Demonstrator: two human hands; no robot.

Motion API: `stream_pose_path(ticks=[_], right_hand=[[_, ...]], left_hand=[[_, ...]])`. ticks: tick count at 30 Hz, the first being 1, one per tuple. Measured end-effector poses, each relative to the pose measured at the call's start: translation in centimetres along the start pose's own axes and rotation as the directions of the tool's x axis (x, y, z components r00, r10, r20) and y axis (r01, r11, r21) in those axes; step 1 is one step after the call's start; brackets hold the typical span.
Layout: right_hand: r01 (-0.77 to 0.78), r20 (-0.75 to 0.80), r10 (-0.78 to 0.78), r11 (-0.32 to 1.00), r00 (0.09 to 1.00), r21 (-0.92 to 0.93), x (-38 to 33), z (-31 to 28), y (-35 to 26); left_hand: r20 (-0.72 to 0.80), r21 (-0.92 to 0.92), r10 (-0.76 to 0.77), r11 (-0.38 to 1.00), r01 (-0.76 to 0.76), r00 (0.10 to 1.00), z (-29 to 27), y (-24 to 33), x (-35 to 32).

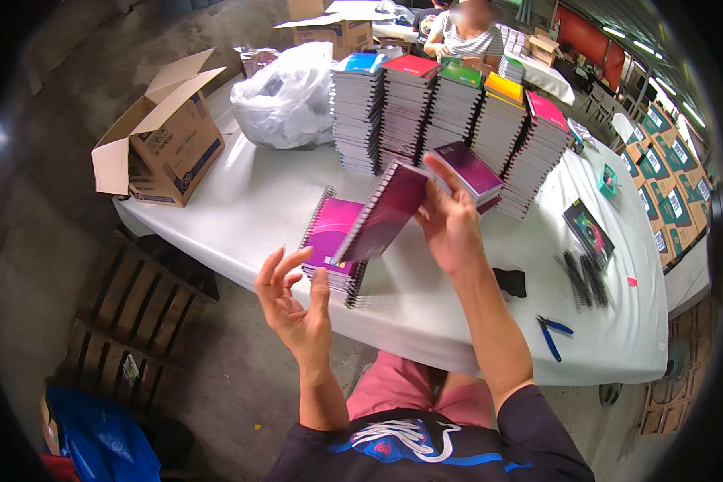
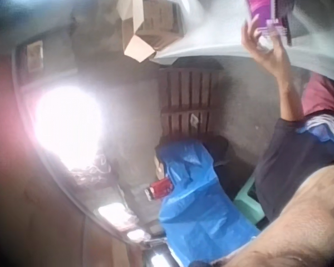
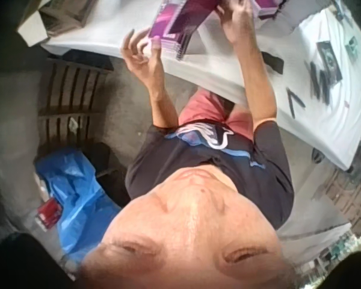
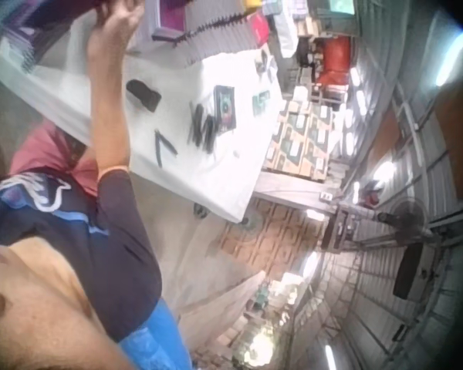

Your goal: The person repeatedly picks up a purple notebook and a black spiral binding, inserts the spiral into the notebook's holes, and uses pliers to crimp the ends. The finished notebooks are stacked on the table. The person handles notebooks and spirals one at a time throughout the clip.

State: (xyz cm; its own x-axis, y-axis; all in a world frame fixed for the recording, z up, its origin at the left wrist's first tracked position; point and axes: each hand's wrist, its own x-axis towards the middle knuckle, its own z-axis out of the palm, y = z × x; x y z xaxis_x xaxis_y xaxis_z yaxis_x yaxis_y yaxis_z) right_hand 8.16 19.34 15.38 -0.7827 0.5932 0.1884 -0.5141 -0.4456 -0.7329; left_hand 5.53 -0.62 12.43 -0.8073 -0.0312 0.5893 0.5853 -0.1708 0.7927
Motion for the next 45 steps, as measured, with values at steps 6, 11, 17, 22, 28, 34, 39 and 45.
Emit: stream_pose_path(ticks=[6,11,17,22,28,34,39,45], right_hand=[[0.534,0.623,-0.093,0.623,0.776,-0.572,6.3,5.3,3.0],[0.754,0.851,0.352,0.409,0.389,-0.514,4.9,6.9,6.6],[0.442,0.525,-0.008,0.55,0.851,-0.708,6.5,1.0,8.0],[0.155,0.203,-0.014,0.695,0.979,-0.702,6.4,-3.3,13.0],[0.203,0.239,0.016,0.473,0.971,-0.858,6.1,0.2,11.8],[0.234,0.237,-0.033,0.343,0.971,-0.91,5.9,-0.5,11.4],[0.323,0.353,-0.473,-0.145,0.808,-0.935,7.7,-4.2,1.5],[-0.263,-0.265,-0.099,0.029,0.959,-0.964,9.2,-16.5,-8.2]], left_hand=[[-0.157,-0.062,-0.172,0.984,0.165,0.972,-2.6,-4.8,0.3],[-0.028,-0.19,-0.358,0.919,0.346,0.933,-1.1,-7.6,-0.2],[0.025,-0.093,-0.351,0.932,0.352,0.936,0.2,-9.9,-0.4],[-0.02,-0.095,-0.29,0.953,0.286,0.957,1.9,-10.5,-0.3],[-0.028,-0.167,-0.295,0.943,0.287,0.955,2.0,-10.8,-0.2],[-0.056,-0.143,-0.325,0.938,0.315,0.944,2.7,-11.0,-0.2],[-0.273,-0.069,-0.18,0.983,0.168,0.945,1.2,-11.0,-0.2],[-0.367,0.006,0.134,0.99,-0.142,0.92,1.1,-5.0,0.0]])
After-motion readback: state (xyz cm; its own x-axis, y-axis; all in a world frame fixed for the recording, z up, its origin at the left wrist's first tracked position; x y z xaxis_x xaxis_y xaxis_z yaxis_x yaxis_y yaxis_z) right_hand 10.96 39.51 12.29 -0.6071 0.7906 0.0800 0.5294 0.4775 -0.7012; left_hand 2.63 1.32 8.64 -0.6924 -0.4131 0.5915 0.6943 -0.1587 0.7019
